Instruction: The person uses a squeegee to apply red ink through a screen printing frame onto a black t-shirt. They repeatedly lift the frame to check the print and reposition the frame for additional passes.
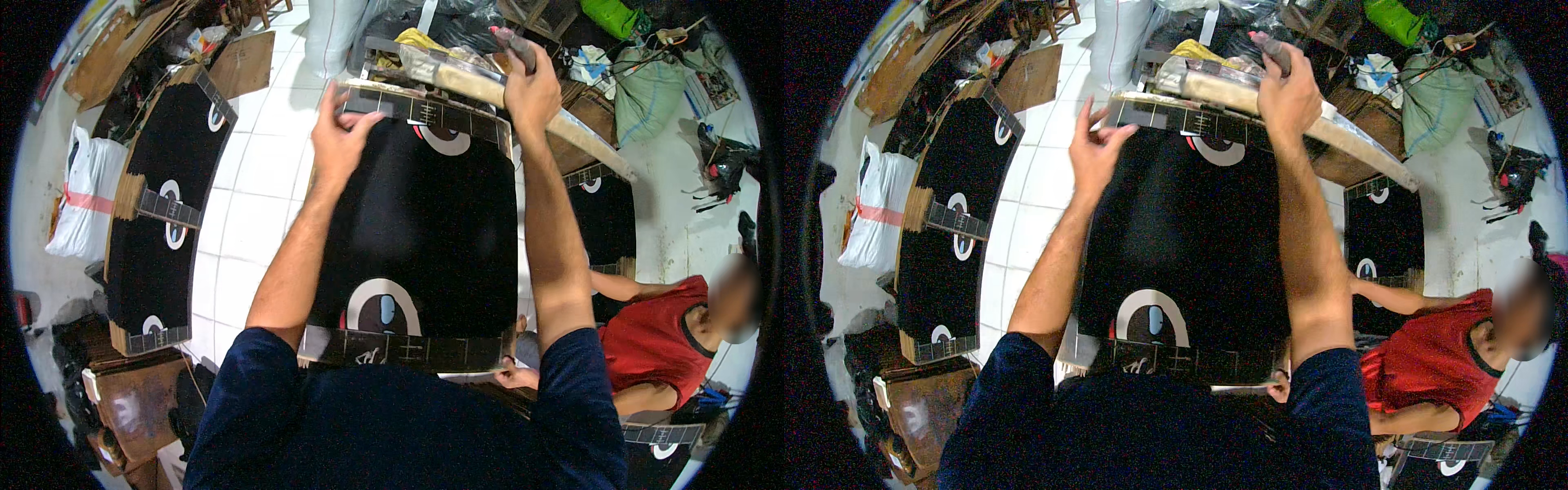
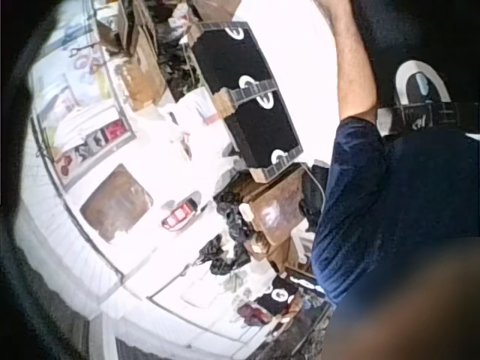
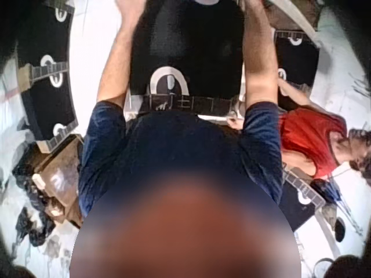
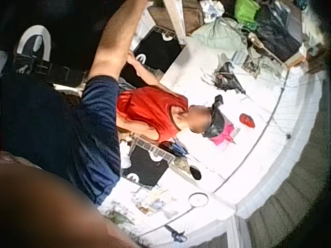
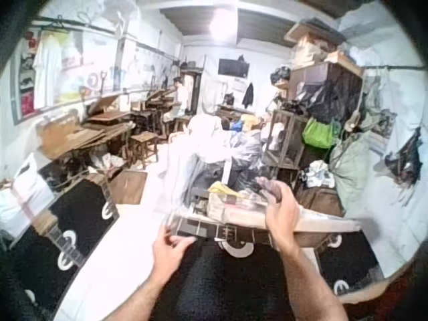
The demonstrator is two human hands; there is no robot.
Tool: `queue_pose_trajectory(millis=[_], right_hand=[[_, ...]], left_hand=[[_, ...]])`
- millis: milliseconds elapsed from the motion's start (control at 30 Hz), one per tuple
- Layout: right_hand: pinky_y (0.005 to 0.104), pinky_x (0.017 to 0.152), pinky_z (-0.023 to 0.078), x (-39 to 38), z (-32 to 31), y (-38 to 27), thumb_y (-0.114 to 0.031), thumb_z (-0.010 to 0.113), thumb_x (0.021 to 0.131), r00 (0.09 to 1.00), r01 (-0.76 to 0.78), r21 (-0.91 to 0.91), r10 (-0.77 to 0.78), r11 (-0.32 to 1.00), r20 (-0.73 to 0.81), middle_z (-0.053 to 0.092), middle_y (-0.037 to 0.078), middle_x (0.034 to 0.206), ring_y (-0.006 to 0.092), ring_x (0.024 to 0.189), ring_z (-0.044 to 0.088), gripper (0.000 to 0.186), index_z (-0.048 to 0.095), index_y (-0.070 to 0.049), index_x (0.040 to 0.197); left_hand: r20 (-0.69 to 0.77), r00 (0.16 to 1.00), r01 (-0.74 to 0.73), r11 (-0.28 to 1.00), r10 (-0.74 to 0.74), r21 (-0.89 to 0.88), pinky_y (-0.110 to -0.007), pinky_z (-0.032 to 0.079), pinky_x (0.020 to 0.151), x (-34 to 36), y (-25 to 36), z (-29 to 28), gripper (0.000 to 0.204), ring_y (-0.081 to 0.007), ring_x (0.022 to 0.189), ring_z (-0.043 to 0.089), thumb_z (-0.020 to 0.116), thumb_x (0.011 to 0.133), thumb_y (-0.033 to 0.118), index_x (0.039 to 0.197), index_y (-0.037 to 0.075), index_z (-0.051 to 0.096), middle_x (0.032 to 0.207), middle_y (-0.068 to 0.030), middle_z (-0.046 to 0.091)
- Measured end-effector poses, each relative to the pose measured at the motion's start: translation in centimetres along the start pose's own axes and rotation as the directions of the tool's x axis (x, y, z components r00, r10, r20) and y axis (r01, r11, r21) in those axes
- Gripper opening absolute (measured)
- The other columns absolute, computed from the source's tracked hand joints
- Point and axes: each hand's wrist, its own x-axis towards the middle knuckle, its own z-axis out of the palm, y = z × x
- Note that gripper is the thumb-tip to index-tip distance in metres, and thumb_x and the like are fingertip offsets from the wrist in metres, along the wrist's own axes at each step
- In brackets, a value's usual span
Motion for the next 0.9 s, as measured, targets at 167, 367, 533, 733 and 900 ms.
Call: queue_pose_trajectory(millis=[167,367,533,733,900], right_hand=[[0.0486,0.086,0.055,4.3,0.4,-2.1,-0.038,0.071,0.092,0.994,-0.089,-0.153,0.078,0.984,-0.075,0.075,0.008,0.113,0.0367,0.103,0.071,0.033,0.069,-0.026,0.123],[0.0466,0.089,0.054,6.4,0.8,-1.8,-0.039,0.069,0.094,0.994,-0.094,-0.139,0.086,0.986,-0.061,0.076,0.01,0.113,0.0372,0.106,0.071,0.033,0.069,-0.027,0.125],[0.0471,0.09,0.053,7.7,1.0,-1.7,-0.041,0.067,0.095,0.994,-0.111,-0.166,0.107,0.98,-0.034,0.074,0.013,0.116,0.0376,0.11,0.069,0.036,0.067,-0.026,0.128],[0.0408,0.091,0.052,8.5,0.9,-1.2,-0.037,0.069,0.096,0.999,-0.047,-0.136,0.047,0.99,-0.006,0.076,0.014,0.112,0.0331,0.106,0.072,0.038,0.067,-0.018,0.129],[0.0405,0.089,0.052,9.0,1.2,-0.9,-0.035,0.07,0.096,0.996,-0.084,-0.154,0.08,0.985,-0.033,0.076,0.012,0.106,0.0304,0.1,0.072,0.035,0.067,-0.015,0.125]], left_hand=[[-0.176,0.972,0.226,0.816,-0.154,0.533,-0.038,0.057,0.087,-10.8,-14.9,-19.3,0.07,-0.0283,0.098,0.071,0.081,0.091,0.029,0.143,-0.007,0.052,0.123,-0.026,0.069],[-0.129,0.477,0.394,0.08,-0.87,0.915,-0.051,0.056,0.078,-39.8,-22.5,-36.0,0.064,-0.0431,0.085,0.073,0.054,0.098,0.061,0.09,0.002,0.078,0.085,-0.0257,0.073],[-0.363,0.521,0.779,0.257,-0.773,0.571,-0.044,0.056,0.081,-48.6,-18.1,-35.8,0.038,-0.0384,0.091,0.075,0.069,0.096,0.039,0.111,0.007,0.079,0.098,-0.0208,0.077],[-0.241,0.682,0.498,0.197,-0.69,0.844,-0.054,0.05,0.09,-46.6,-15.2,-34.6,0.037,-0.0372,0.105,0.067,0.065,0.099,0.03,0.132,0.014,0.071,0.112,-0.0154,0.073],[-0.352,0.749,0.497,0.125,-0.561,0.859,-0.056,0.05,0.09,-46.9,-15.3,-35.6,0.038,-0.0382,0.105,0.066,0.058,0.1,0.023,0.137,0.014,0.065,0.113,-0.0155,0.071]])
